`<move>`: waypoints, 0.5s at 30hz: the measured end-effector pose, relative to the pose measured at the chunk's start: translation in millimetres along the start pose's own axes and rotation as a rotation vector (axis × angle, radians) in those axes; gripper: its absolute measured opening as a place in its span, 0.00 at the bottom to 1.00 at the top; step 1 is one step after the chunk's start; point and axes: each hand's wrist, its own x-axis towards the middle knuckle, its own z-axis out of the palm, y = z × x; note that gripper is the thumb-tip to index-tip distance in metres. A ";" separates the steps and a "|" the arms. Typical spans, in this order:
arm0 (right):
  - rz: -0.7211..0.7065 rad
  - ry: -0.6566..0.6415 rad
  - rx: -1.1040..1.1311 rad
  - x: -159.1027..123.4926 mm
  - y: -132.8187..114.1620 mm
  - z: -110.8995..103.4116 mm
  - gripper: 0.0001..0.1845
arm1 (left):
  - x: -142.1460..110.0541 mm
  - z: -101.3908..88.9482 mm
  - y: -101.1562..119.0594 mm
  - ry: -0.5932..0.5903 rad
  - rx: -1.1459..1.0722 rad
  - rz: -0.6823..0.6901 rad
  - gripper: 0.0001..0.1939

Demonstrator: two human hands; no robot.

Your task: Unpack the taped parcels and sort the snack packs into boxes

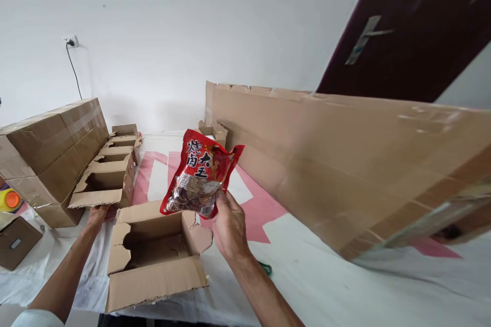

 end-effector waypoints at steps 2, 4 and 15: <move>-0.003 -0.006 0.009 -0.4 -1.6 1.7 0.31 | 10.0 3.7 4.1 0.029 0.009 -0.032 0.17; -0.006 -0.003 0.019 -0.3 -3.0 3.9 0.31 | 19.9 8.1 9.9 0.043 0.022 -0.068 0.15; -0.028 0.013 -0.041 11.2 2.7 -2.1 0.29 | 72.0 31.8 39.6 0.000 0.068 -0.122 0.22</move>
